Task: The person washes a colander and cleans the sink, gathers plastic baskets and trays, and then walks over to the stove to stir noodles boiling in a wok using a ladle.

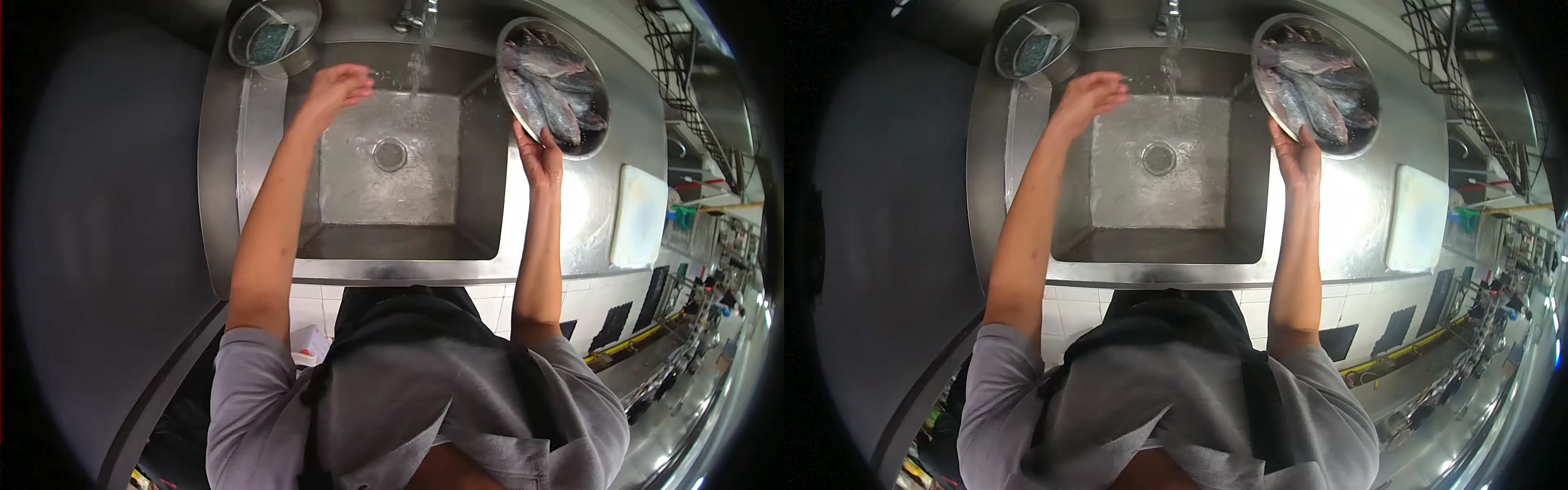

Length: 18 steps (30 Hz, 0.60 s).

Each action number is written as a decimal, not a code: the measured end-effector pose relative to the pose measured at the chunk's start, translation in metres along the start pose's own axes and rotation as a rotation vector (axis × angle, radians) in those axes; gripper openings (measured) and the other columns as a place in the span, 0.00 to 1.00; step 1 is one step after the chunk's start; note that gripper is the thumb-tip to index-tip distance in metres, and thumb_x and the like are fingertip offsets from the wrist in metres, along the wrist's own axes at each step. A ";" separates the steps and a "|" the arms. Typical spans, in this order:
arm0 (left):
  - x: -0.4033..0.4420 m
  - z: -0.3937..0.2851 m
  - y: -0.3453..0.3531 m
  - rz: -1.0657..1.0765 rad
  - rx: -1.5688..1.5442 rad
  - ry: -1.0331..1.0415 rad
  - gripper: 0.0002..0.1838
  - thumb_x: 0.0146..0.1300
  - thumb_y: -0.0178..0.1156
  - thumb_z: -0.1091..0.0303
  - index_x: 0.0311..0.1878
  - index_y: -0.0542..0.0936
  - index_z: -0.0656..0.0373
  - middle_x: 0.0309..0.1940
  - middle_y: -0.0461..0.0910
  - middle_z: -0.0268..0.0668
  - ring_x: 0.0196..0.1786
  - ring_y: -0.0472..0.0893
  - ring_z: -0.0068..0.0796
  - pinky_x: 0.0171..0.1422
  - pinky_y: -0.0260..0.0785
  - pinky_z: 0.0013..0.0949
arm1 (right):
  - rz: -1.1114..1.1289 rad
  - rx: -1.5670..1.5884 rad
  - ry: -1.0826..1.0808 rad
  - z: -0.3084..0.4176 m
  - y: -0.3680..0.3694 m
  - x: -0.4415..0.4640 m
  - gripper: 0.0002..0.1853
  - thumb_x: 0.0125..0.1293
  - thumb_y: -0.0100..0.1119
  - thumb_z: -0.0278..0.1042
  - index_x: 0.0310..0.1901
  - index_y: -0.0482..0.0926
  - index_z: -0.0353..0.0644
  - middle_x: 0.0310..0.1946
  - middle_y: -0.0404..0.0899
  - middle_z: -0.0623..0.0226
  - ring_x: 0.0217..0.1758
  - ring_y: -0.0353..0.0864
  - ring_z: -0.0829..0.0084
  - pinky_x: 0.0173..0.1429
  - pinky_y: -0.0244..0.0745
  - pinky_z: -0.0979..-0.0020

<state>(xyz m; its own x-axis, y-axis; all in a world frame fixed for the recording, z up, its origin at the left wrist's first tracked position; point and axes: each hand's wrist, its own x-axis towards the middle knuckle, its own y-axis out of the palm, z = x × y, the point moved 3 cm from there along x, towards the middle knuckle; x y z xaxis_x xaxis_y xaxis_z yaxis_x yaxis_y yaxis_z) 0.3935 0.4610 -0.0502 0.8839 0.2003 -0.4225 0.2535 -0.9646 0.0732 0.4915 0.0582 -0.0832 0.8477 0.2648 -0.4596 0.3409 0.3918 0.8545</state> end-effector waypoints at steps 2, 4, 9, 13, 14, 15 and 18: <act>-0.007 0.050 -0.060 -0.126 0.202 0.078 0.18 0.65 0.62 0.69 0.57 0.77 0.60 0.49 0.82 0.40 0.51 0.83 0.35 0.56 0.72 0.37 | 0.115 -0.147 -0.006 0.004 -0.004 0.007 0.27 0.76 0.43 0.34 0.68 0.53 0.23 0.69 0.56 0.34 0.73 0.59 0.40 0.76 0.58 0.41; -0.024 0.070 -0.108 -0.313 0.602 0.244 0.20 0.61 0.63 0.69 0.57 0.78 0.60 0.53 0.80 0.42 0.54 0.81 0.39 0.59 0.70 0.41 | 0.006 -0.204 -0.081 -0.007 0.007 0.004 0.28 0.75 0.48 0.37 0.67 0.56 0.25 0.68 0.59 0.37 0.72 0.61 0.43 0.75 0.59 0.42; -0.094 0.119 -0.142 -0.596 1.102 0.492 0.27 0.55 0.65 0.68 0.61 0.77 0.56 0.70 0.65 0.44 0.70 0.66 0.46 0.72 0.55 0.54 | 0.140 -0.770 0.244 -0.139 0.048 -0.003 0.11 0.71 0.48 0.25 0.49 0.73 0.28 0.51 0.78 0.45 0.55 0.80 0.55 0.64 0.77 0.58; -0.105 0.134 -0.137 -0.663 1.178 0.444 0.29 0.57 0.62 0.65 0.64 0.74 0.54 0.75 0.58 0.40 0.76 0.57 0.44 0.77 0.45 0.56 | 0.045 -0.727 0.182 -0.196 0.034 0.098 0.09 0.70 0.43 0.16 0.48 0.72 0.24 0.45 0.79 0.47 0.48 0.82 0.59 0.53 0.84 0.68; -0.102 0.135 -0.136 -0.684 1.188 0.436 0.28 0.58 0.62 0.64 0.65 0.74 0.54 0.75 0.58 0.40 0.77 0.56 0.44 0.77 0.44 0.56 | 0.020 -0.736 0.194 -0.202 0.027 0.118 0.10 0.70 0.42 0.16 0.48 0.72 0.23 0.45 0.79 0.47 0.47 0.82 0.58 0.53 0.84 0.68; -0.099 0.137 -0.136 -0.708 1.197 0.426 0.28 0.59 0.61 0.63 0.65 0.74 0.54 0.75 0.58 0.40 0.77 0.55 0.44 0.78 0.44 0.56 | -0.004 -0.748 0.206 -0.206 0.021 0.137 0.10 0.71 0.42 0.16 0.48 0.72 0.23 0.44 0.78 0.48 0.46 0.82 0.58 0.52 0.85 0.68; -0.097 0.141 -0.138 -0.726 1.194 0.441 0.28 0.60 0.59 0.63 0.65 0.74 0.52 0.74 0.60 0.40 0.77 0.55 0.43 0.78 0.43 0.56 | -0.105 -0.767 0.178 -0.216 0.020 0.143 0.10 0.71 0.41 0.16 0.48 0.71 0.21 0.45 0.78 0.45 0.48 0.81 0.54 0.54 0.84 0.65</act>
<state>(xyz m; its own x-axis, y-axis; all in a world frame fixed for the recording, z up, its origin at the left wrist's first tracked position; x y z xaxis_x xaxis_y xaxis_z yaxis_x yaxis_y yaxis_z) 0.2171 0.5500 -0.1465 0.8082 0.5171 0.2817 0.4112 -0.1530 -0.8986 0.5313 0.2939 -0.1842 0.7270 0.3038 -0.6158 -0.0141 0.9032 0.4289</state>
